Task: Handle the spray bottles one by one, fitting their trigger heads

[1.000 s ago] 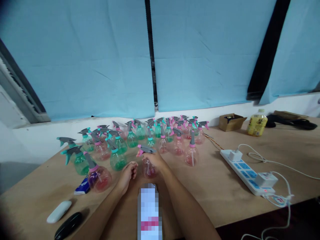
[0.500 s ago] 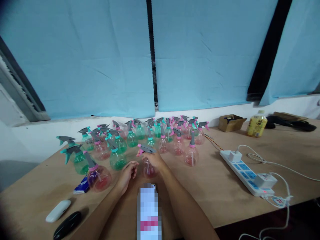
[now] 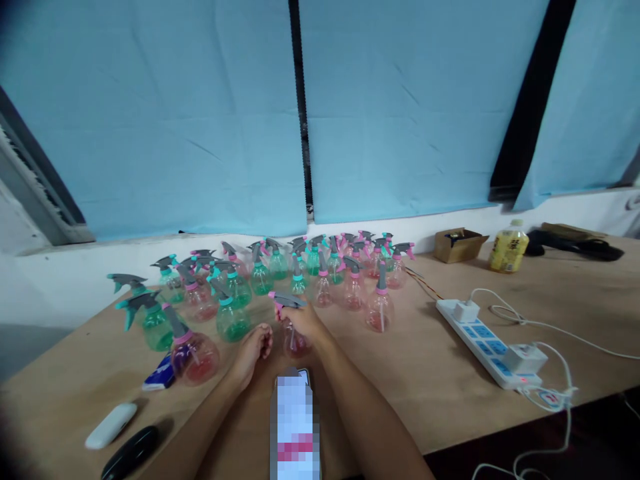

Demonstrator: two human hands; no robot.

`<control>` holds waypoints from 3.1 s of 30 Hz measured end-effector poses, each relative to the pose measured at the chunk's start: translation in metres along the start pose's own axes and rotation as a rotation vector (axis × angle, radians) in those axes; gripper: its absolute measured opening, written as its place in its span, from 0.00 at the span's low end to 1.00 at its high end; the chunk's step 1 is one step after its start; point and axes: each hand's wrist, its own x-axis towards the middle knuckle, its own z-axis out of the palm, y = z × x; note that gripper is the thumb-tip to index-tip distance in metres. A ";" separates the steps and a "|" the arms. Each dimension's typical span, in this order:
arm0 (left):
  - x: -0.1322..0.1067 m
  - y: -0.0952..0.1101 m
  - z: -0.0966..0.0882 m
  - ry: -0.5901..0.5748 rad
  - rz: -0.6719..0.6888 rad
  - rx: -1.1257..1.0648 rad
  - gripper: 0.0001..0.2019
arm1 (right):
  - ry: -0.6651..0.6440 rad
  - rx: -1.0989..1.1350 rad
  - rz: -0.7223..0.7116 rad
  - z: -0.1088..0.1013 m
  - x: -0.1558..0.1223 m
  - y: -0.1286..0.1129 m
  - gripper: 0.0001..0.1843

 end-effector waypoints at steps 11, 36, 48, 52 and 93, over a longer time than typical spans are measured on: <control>-0.004 0.003 0.002 -0.059 0.019 0.006 0.09 | 0.103 -0.242 -0.127 0.004 -0.003 0.013 0.12; 0.002 -0.003 0.000 0.105 0.026 -0.067 0.21 | 0.045 -0.785 -0.293 -0.004 -0.007 0.064 0.28; 0.002 -0.002 -0.001 0.095 0.040 -0.061 0.23 | 0.199 -0.853 -0.305 -0.001 -0.010 0.046 0.23; 0.001 -0.001 -0.001 0.068 0.030 -0.058 0.21 | 0.457 -0.849 -0.334 -0.010 -0.003 0.043 0.23; -0.002 0.003 0.002 0.039 0.063 0.099 0.18 | 0.536 -0.886 -0.256 -0.028 0.003 0.068 0.35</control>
